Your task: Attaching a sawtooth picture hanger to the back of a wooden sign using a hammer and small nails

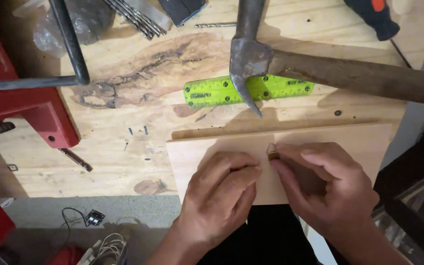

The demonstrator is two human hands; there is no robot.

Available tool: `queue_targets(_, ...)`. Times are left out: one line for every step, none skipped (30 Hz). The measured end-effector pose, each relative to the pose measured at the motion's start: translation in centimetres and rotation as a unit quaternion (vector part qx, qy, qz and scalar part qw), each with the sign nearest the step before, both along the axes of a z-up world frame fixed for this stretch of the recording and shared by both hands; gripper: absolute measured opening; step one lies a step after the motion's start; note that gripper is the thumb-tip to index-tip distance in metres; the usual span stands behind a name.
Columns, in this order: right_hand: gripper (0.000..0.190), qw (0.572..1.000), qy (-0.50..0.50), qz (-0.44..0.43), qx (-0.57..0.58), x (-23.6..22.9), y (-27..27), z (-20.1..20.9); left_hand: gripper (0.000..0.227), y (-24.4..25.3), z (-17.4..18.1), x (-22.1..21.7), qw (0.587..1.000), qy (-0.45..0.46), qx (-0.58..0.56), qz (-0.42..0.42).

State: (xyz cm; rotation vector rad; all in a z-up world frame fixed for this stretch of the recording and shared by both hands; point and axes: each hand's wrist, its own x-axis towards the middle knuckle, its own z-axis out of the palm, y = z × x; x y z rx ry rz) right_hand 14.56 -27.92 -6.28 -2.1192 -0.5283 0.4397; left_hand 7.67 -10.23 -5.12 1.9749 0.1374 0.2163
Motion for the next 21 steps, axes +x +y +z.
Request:
queue_targets(0.033, 1.0, -0.018, 0.008, -0.007, 0.0, -0.1, -0.2, 0.008, 0.1, 0.0, 0.2, 1.0, -0.01, -0.004, -0.001)
queue_targets(0.033, 0.999, -0.035, 0.018, -0.014, 0.1, -0.1, -0.4, 0.008, 0.2, 0.0, 0.4, 1.0, -0.02, -0.007, 0.0)
queue_targets(0.033, 0.999, -0.035, 0.02, -0.013, 0.2, 0.0, -0.2, 0.008, 0.4, -0.1, 0.6, 1.0, -0.019, -0.006, 0.002)
queue_targets(0.037, 1.0, -0.018, 0.012, -0.012, 0.2, 0.2, 0.0, 0.008, 0.5, -0.1, 0.8, 0.999, -0.027, -0.023, 0.004)
queue_targets(0.04, 1.0, -0.002, 0.004, -0.011, 0.3, 0.3, 0.2, 0.01, 0.6, -0.2, 1.0, 0.999, -0.035, -0.04, 0.005)
queue_targets(0.04, 1.0, -0.002, 0.004, -0.012, 0.6, 0.8, 0.6, 0.01, 0.6, -0.6, 0.8, 0.999, -0.035, -0.041, 0.006)
queue_targets(0.033, 0.999, 0.029, -0.004, -0.033, 0.9, 1.3, 1.0, 0.013, 0.5, -1.0, 0.6, 0.998, -0.034, -0.048, 0.011)
queue_targets(0.028, 0.997, 0.061, -0.013, -0.054, 1.2, 1.8, 1.4, 0.017, 0.4, -1.4, 0.3, 0.998, -0.031, -0.054, 0.016)
queue_targets(0.028, 0.996, 0.062, -0.012, -0.055, 1.1, 1.9, 1.5, 0.017, 0.5, -1.4, 0.3, 0.998, -0.029, -0.055, 0.016)
queue_targets(0.026, 0.996, 0.05, -0.013, -0.068, 1.1, 2.0, 1.5, 0.02, 0.6, -1.5, 0.4, 0.998, -0.032, -0.049, 0.007)
queue_targets(0.025, 0.996, 0.038, -0.013, -0.082, 1.1, 2.1, 1.6, 0.023, 0.7, -1.5, 0.5, 0.998, -0.036, -0.042, -0.002)
queue_targets(0.025, 0.996, 0.038, -0.012, -0.082, 1.0, 1.9, 1.4, 0.023, 0.8, -1.5, 0.6, 0.998, -0.035, -0.043, -0.001)
queue_targets(0.027, 0.996, 0.036, -0.009, -0.077, 0.9, 1.7, 1.2, 0.022, 0.9, -1.6, 0.7, 0.998, -0.036, -0.042, -0.015)
queue_targets(0.029, 0.997, 0.034, -0.01, -0.074, 0.8, 1.5, 1.0, 0.02, 1.0, -1.6, 0.7, 0.998, -0.037, -0.041, -0.033)
queue_targets(0.029, 0.997, 0.035, -0.011, -0.074, 0.8, 1.5, 1.0, 0.02, 1.0, -1.8, 0.7, 0.998, -0.036, -0.042, -0.034)
queue_targets(0.029, 0.996, 0.026, 0.002, -0.087, 0.9, 1.4, 1.0, 0.021, 1.0, -1.8, 0.7, 0.998, -0.043, -0.05, -0.026)
queue_targets(0.028, 0.995, 0.016, 0.016, -0.1, 1.1, 1.3, 1.0, 0.023, 0.9, -1.9, 0.7, 0.997, -0.049, -0.058, -0.017)
queue_targets(0.028, 0.995, 0.017, 0.014, -0.099, 0.9, 1.3, 0.8, 0.023, 0.8, -2.0, 0.7, 0.997, -0.048, -0.058, -0.019)
queue_targets(0.029, 0.996, 0.018, 0.008, -0.085, 0.8, 1.2, 0.7, 0.02, 0.7, -2.0, 0.7, 0.998, -0.042, -0.054, -0.019)
queue_targets(0.03, 0.997, 0.019, 0.001, -0.071, 0.7, 1.0, 0.5, 0.018, 0.6, -2.1, 0.7, 0.998, -0.035, -0.049, -0.02)
queue_targets(0.03, 0.997, 0.02, -0.001, -0.071, 0.6, 0.6, 0.3, 0.018, 0.6, -2.0, 0.9, 0.998, -0.034, -0.05, -0.022)
